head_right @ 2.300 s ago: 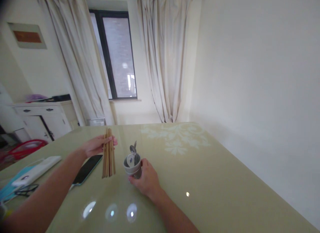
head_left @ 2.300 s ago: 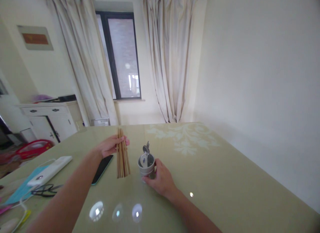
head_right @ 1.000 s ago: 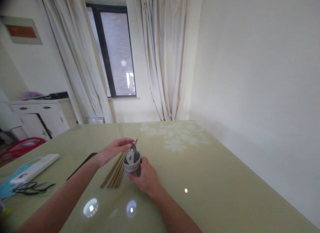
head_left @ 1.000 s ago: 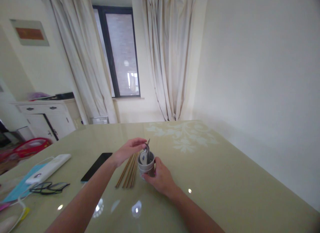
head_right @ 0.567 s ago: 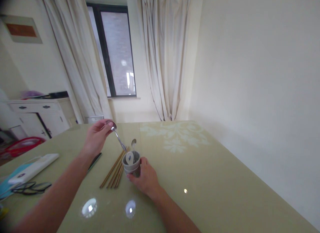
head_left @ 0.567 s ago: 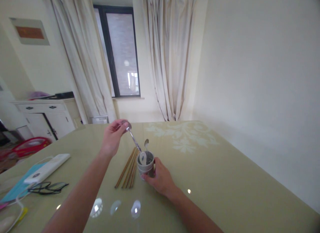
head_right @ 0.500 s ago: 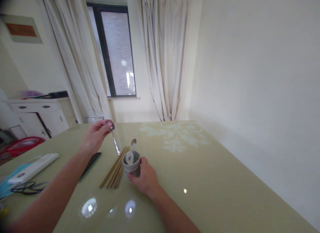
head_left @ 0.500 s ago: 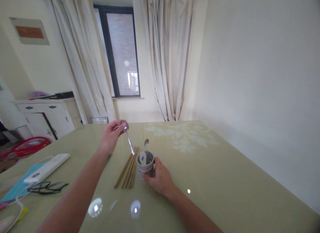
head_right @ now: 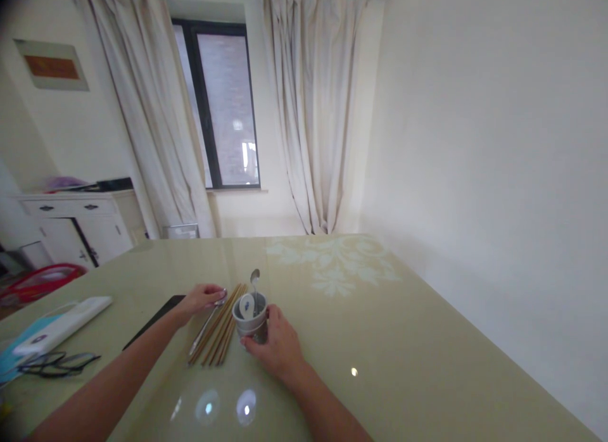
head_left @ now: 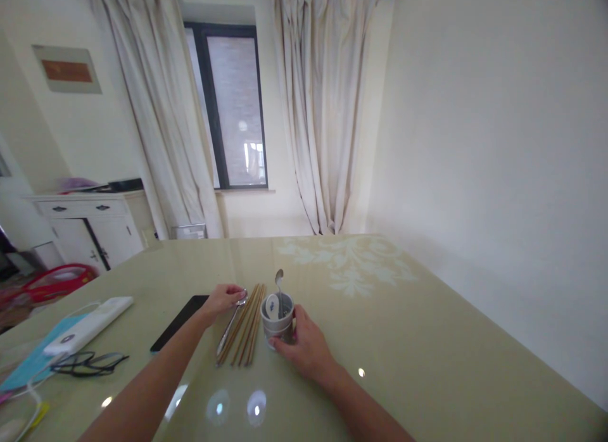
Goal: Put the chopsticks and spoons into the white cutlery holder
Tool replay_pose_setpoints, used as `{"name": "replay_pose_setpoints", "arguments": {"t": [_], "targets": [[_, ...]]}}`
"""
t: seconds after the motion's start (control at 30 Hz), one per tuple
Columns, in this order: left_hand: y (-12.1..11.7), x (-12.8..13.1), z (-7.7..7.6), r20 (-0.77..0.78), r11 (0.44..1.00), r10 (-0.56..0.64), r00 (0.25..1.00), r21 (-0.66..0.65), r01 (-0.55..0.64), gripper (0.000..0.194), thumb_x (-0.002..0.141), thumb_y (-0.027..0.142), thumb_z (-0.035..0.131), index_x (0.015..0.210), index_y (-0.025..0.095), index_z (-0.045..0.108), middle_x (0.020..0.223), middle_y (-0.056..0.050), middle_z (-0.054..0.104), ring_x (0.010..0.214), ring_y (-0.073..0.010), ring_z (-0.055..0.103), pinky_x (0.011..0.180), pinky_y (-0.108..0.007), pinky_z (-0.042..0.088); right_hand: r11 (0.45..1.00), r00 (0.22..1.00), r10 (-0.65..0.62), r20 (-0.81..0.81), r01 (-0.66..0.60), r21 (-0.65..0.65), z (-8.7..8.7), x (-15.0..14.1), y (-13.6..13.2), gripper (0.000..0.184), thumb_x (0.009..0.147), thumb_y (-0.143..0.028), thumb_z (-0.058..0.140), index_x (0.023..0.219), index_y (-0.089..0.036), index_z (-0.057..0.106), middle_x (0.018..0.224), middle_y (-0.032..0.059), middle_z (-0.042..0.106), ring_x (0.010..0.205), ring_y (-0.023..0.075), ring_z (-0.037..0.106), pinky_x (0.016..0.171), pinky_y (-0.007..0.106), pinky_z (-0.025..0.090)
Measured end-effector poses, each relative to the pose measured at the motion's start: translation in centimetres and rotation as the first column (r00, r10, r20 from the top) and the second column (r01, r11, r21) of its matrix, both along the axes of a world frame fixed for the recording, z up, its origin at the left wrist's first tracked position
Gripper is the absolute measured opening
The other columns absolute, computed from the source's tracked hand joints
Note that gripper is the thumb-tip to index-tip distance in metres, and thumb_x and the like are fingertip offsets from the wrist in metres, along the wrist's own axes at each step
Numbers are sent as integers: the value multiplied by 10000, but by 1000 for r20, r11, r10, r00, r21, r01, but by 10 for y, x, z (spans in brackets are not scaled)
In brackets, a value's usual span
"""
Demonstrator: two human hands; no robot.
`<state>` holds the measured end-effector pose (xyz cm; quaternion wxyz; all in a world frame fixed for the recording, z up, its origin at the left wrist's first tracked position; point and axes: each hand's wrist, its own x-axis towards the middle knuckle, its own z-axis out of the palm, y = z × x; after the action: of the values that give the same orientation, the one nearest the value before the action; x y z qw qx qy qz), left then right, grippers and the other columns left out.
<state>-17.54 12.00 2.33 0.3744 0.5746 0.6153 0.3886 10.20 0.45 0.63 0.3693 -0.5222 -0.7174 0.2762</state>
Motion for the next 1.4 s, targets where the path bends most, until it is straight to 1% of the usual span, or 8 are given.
{"name": "replay_pose_setpoints", "arguments": {"t": [0.17, 0.33, 0.53, 0.67, 0.8, 0.93, 1.17, 1.4], "targets": [[9, 9, 7, -145, 997, -15, 989, 77, 27, 425, 512, 574, 838, 657, 186, 744, 709, -91, 749, 783, -290, 683, 781, -396, 509, 1000, 1000, -3, 0, 3, -11, 1, 0, -1, 505, 769, -346, 851, 1159, -220, 557, 1045, 59, 727, 864, 229, 680, 739, 308, 468], [4, 42, 46, -143, 968, -118, 983, 206, 146, 553, 840, 671, 570, 1021, 200, 798, 1081, -92, 806, 1005, -256, 708, 920, -354, 517, 1000, 1000, -3, -1, 3, -2, 1, 0, -1, 496, 771, -359, 850, 1149, -229, 558, 1051, 61, 722, 892, 242, 683, 755, 320, 488], [-30, 95, 80, -268, 876, -355, 896, 239, 418, 436, 817, 606, 705, 753, 176, 743, 756, -36, 755, 749, -215, 668, 720, -315, 499, 1000, 1000, 8, 4, -8, -1, 1, 1, -1, 489, 783, -356, 836, 1151, -204, 553, 1066, 85, 720, 918, 266, 692, 761, 342, 501], [-36, 88, 98, 110, 907, -328, 938, 315, 280, 415, 763, 565, 807, 895, 173, 773, 895, -57, 792, 870, -215, 703, 819, -317, 541, 1000, 1000, 25, -14, -25, 2, 0, 3, 0, 493, 782, -346, 827, 1175, -213, 561, 1083, 78, 723, 948, 264, 691, 781, 340, 508], [-19, 41, 112, 557, 953, -130, 820, 300, -53, 377, 750, 464, 879, 976, 186, 759, 959, -51, 772, 857, -161, 693, 806, -272, 566, 999, 999, 36, -29, -36, -1, 1, 3, -1, 481, 782, -338, 820, 1176, -218, 574, 1097, 77, 729, 946, 258, 691, 772, 328, 508], [1, -6, 94, 514, 986, 52, 856, 108, -125, 215, 860, 390, 798, 965, 212, 742, 849, -1, 719, 699, -91, 619, 678, -203, 523, 1000, 1000, 25, -8, -25, 1, 1, 1, 0, 481, 780, -338, 822, 1175, -222, 573, 1070, 69, 732, 926, 253, 690, 762, 321, 503], [-1, -26, 25, 214, 991, 41, 976, -135, -12, 524, 438, 531, 988, 662, 149, 707, 596, 9, 661, 558, -118, 529, 581, -246, 413, 999, 999, 35, -11, -35, -9, 0, 1, 1, 490, 786, -328, 812, 1196, -222, 567, 1091, 64, 729, 928, 240, 682, 773, 309, 495], [7, -29, 0, 105, 988, 46, 993, -150, -29, 648, 289, 647, 951, 615, 179, 645, 530, 52, 569, 570, -143, 554, 651, -294, 476, 999, 999, 32, -17, -32, -5, 1, 2, 0, 491, 783, -331, 812, 1194, -209, 573, 1109, 80, 728, 893, 234, 674, 745, 307, 486]]}}
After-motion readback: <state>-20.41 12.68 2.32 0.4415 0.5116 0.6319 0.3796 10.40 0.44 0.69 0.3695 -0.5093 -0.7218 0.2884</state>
